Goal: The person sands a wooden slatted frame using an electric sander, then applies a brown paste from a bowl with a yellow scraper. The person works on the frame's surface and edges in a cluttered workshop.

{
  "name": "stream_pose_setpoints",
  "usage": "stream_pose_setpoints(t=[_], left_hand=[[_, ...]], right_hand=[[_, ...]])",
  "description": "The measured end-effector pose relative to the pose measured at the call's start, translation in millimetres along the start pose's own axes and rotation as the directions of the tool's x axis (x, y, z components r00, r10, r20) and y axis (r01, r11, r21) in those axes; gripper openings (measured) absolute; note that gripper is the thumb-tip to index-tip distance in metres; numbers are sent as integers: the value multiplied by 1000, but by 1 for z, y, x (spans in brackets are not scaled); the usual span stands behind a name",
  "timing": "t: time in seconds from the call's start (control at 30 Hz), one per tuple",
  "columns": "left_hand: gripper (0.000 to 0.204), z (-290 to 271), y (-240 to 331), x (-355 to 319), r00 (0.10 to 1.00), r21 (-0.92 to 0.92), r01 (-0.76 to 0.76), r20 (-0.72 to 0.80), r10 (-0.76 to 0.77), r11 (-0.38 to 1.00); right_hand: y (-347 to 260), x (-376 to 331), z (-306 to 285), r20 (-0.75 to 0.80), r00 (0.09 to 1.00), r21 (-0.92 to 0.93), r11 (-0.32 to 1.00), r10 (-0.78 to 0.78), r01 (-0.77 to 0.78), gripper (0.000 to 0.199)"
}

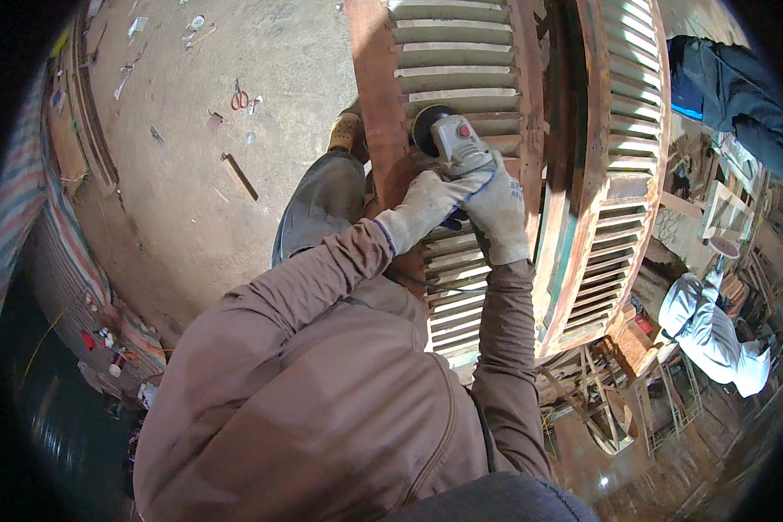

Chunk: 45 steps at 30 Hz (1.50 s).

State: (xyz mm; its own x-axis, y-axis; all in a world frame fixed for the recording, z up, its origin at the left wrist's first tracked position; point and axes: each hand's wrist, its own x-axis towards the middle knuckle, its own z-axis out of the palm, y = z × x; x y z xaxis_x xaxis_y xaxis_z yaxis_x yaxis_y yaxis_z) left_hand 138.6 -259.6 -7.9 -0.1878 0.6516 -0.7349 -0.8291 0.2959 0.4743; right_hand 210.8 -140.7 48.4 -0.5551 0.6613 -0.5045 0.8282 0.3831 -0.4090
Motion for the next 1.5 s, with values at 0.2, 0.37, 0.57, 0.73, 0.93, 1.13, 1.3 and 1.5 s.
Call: stream_pose_setpoints(t=[0.2, 0.37, 0.57, 0.73, 0.93, 1.13, 1.3, 1.5], left_hand=[[64, 68, 31, 45, 994, 386, 19, 90, -58, 922], [61, 83, 16, 84, 990, 420, -49, 139, -11, 906], [69, 4, 31, 24, 984, 498, -162, 14, 178, 852], [40, -25, 47, -4, 994, 59, -70, -81, 75, 996], [59, 19, 69, 20, 993, 197, 112, 12, -117, 974], [75, 72, 54, 85, 998, 346, -50, 60, 31, 937], [77, 88, 70, 83, 993, 341, 7, 109, -47, 940], [84, 0, 55, 28, 999, 471, -26, -14, 37, 882]], right_hand=[[60, 25, -31, -102, 990, 152, 985, 94, -77, 68], [85, 45, -41, -72, 988, 201, 972, 134, -118, 57], [13, 28, 0, -30, 996, 78, 993, -87, 89, 77], [-51, 32, 6, 66, 990, -51, 991, -123, 127, 89], [-14, 48, -20, -21, 999, -18, 999, -44, 44, 83], [90, 98, -37, -76, 997, 79, 997, -5, 11, 64], [132, 112, -31, -71, 997, 161, 987, 28, -16, 51], [0, 43, 0, -73, 997, 17, 1000, -14, 15, 81]])
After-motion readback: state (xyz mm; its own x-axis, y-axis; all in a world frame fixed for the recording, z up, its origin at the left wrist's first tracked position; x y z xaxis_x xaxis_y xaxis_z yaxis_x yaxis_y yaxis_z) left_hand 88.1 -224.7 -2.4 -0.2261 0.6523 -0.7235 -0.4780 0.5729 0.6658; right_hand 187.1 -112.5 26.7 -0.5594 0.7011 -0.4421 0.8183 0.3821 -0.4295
